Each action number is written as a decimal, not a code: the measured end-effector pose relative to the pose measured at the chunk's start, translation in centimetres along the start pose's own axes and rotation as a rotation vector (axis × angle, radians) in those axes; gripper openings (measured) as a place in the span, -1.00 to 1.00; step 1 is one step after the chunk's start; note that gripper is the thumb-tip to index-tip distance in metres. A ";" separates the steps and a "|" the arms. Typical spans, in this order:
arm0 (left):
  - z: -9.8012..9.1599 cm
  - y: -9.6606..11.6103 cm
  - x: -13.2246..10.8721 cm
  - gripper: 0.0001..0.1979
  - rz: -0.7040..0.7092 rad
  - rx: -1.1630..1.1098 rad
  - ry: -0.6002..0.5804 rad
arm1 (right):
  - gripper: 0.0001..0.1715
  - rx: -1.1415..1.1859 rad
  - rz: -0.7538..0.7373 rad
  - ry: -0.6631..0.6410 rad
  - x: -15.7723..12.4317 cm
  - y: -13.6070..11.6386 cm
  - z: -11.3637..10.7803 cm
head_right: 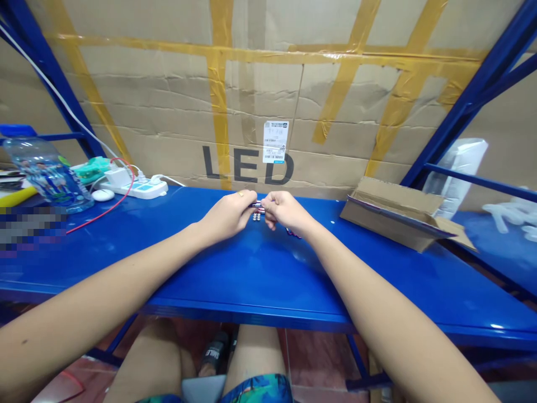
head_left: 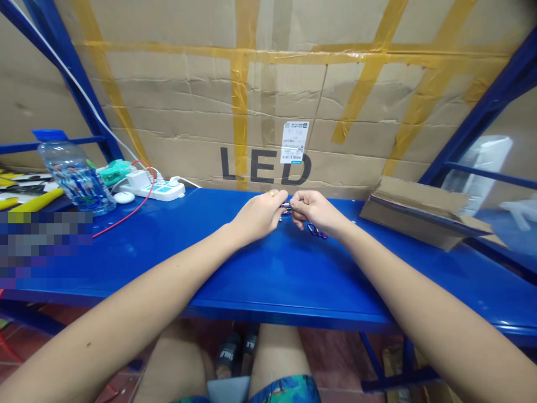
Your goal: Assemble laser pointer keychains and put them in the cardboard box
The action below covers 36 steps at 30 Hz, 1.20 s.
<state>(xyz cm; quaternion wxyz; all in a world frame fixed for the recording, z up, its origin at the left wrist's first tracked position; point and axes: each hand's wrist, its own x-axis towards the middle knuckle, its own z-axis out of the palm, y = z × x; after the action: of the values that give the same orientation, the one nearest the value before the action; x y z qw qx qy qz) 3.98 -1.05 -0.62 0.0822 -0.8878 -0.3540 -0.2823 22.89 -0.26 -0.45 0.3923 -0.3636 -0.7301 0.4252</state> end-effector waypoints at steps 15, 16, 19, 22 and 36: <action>0.2 -0.2 0.2 -0.96 -0.107 -0.245 0.041 | -0.68 -0.063 -0.019 0.071 0.0 -0.3 0.4; 0.2 -0.1 0.1 -0.96 -0.080 -0.233 0.056 | -0.66 -0.047 -0.017 0.057 -0.1 -0.3 0.4; 0.3 0.1 0.2 -0.97 -0.056 -0.230 0.101 | -0.63 -0.021 -0.025 0.047 0.0 -0.5 0.3; 0.4 0.1 0.6 -0.86 -0.073 -0.232 0.131 | -0.63 -0.025 -0.050 0.086 0.1 -0.5 0.2; 0.1 0.2 0.2 -0.95 -0.045 -0.146 0.060 | -0.65 -0.047 -0.006 0.082 -0.1 -0.8 0.4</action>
<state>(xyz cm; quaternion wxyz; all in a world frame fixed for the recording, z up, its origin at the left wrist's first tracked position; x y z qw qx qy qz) 4.22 -1.03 -0.59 0.0216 -0.8744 -0.3499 -0.3355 22.48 -0.77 0.10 0.4145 -0.3878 -0.7242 0.3916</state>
